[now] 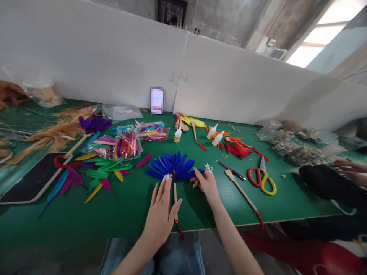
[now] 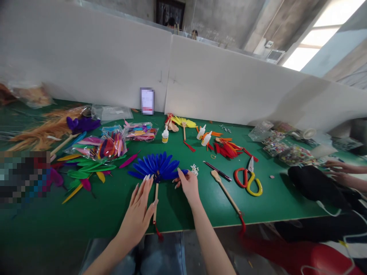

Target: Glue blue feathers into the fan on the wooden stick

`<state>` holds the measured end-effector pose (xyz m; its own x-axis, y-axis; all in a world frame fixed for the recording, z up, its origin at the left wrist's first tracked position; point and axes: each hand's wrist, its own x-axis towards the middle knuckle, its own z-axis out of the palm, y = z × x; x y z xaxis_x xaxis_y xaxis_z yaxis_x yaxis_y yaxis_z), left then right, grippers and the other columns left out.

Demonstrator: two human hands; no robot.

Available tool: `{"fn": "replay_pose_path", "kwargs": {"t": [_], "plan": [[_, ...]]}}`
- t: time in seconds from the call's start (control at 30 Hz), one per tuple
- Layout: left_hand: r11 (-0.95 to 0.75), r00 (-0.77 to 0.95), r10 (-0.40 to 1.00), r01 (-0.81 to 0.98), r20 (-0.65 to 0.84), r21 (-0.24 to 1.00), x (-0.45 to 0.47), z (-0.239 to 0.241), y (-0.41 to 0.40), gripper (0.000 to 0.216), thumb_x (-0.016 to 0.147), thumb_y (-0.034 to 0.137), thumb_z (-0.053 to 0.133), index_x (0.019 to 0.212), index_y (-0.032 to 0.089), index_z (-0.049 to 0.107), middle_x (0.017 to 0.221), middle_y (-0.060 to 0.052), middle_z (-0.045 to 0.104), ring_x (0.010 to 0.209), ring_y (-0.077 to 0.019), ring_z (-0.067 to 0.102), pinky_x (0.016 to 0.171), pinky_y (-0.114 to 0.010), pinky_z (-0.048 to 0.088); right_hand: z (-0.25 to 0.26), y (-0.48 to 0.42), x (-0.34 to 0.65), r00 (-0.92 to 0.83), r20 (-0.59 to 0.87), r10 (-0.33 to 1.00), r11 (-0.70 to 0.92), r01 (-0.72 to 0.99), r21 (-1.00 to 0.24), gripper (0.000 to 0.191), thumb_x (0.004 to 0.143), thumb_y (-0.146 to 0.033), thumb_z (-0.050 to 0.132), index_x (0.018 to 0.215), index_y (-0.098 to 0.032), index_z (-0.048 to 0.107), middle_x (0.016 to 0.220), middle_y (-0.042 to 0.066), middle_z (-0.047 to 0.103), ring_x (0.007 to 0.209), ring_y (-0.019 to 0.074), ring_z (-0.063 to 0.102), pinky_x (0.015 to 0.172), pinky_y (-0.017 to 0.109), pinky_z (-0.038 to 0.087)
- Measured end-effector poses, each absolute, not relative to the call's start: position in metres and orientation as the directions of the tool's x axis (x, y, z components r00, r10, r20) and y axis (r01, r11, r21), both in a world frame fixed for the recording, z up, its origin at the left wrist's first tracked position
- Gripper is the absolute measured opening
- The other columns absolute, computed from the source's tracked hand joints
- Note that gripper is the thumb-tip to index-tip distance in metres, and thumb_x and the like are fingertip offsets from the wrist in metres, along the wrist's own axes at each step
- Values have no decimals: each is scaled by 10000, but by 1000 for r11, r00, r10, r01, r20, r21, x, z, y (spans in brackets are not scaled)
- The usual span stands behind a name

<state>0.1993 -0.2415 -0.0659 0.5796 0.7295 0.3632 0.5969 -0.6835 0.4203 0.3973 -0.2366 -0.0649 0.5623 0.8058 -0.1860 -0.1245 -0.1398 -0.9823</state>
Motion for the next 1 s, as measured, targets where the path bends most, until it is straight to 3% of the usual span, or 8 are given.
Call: {"fn": "replay_pose_path", "kwargs": {"t": [1.0], "plan": [[-735,627,673,630,392,253,204,-66,-242,689,969,407,334,1490,132,-23,1442,-143,408,1343,-270,355,1086,-501,280,-79,-233,404,581,-160,798,-181,-22,-983,461,622,-612,694,631,-168,572,481,15,635,323,124,547,323,204,411]]}}
